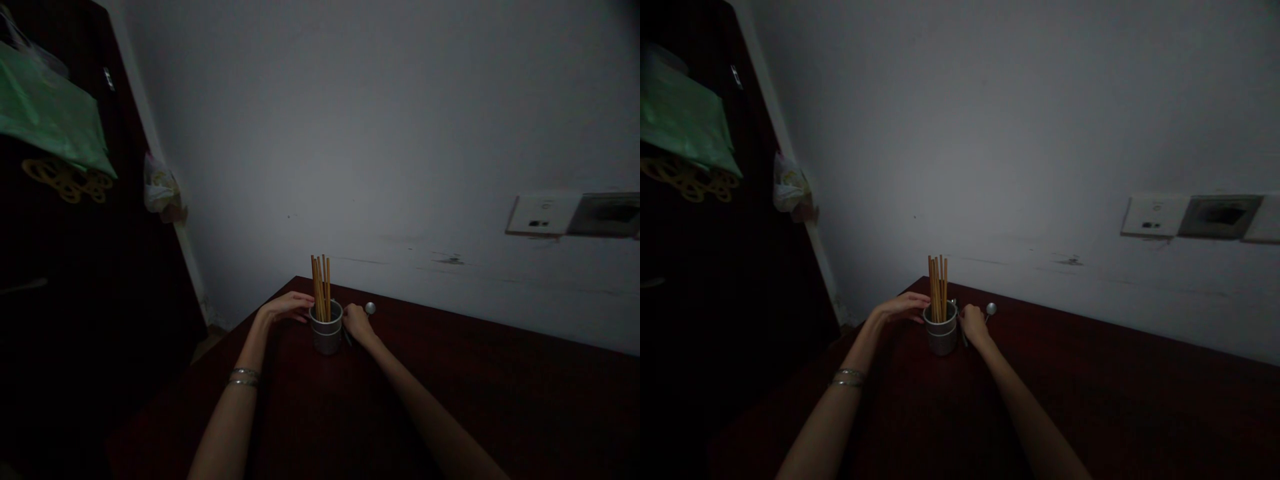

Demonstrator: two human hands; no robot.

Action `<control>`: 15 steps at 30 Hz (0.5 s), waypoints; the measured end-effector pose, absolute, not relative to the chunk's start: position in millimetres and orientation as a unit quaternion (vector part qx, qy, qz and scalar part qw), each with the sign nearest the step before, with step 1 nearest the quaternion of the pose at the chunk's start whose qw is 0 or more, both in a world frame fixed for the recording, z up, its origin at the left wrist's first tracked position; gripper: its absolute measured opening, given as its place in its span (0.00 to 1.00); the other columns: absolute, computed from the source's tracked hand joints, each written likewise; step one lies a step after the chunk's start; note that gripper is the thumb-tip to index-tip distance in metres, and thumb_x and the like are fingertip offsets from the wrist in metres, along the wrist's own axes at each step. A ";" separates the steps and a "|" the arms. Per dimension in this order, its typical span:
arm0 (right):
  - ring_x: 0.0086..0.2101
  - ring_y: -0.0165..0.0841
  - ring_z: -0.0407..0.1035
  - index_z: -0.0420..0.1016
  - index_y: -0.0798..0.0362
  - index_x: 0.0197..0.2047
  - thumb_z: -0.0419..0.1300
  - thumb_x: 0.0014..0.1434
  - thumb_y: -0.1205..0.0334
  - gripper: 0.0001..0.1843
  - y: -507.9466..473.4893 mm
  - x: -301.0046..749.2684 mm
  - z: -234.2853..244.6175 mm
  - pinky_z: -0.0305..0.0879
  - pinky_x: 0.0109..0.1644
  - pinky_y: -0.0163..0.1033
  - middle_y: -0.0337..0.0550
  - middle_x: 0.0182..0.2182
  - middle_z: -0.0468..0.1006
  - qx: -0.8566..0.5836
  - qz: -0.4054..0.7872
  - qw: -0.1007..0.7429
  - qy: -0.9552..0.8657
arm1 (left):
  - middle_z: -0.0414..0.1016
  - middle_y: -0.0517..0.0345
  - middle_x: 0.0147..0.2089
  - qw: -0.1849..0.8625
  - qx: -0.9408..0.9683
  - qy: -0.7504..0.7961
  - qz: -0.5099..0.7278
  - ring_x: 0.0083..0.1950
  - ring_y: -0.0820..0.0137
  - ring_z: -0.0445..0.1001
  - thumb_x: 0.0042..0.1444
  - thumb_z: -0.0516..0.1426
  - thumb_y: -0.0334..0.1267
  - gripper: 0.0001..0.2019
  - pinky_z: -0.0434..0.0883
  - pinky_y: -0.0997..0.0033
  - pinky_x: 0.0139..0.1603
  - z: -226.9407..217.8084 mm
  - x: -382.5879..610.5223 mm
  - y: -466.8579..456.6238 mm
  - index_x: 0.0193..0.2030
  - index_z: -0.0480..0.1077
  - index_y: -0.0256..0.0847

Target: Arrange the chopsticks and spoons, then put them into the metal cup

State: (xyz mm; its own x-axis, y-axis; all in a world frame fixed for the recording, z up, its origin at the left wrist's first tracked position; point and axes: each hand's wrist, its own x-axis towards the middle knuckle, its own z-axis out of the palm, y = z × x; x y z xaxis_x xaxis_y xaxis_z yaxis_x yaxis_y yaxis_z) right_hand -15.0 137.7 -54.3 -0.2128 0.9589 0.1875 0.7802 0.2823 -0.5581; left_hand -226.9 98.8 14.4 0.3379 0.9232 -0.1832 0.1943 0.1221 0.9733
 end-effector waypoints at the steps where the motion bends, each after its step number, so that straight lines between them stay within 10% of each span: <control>1: 0.38 0.37 0.71 0.76 0.59 0.31 0.55 0.51 0.68 0.09 137.6 -15.2 -54.7 0.60 0.35 0.31 0.56 0.34 0.77 -0.575 0.169 0.253 -0.760 | 0.74 0.49 0.41 0.574 0.583 0.481 0.315 0.39 0.66 0.73 0.40 0.63 0.41 0.20 0.70 0.62 0.40 14.6 -226.8 98.5 0.42 0.70 0.37; 15: 0.37 0.36 0.72 0.77 0.58 0.30 0.55 0.51 0.65 0.10 133.0 -9.2 -42.9 0.59 0.37 0.31 0.54 0.33 0.78 -0.576 0.168 0.260 -0.757 | 0.70 0.46 0.49 0.564 0.634 0.434 0.305 0.46 0.65 0.69 0.45 0.60 0.42 0.21 0.69 0.70 0.38 17.7 -220.4 95.8 0.47 0.69 0.37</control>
State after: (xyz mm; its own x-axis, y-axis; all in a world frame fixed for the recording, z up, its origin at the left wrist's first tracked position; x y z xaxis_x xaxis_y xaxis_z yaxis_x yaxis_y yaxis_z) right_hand -9.2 133.0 -42.9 -0.2019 0.9589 0.1992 0.7844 0.2801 -0.5534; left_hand -220.4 95.8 17.7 0.4386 0.8928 -0.1026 0.2064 0.0111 0.9784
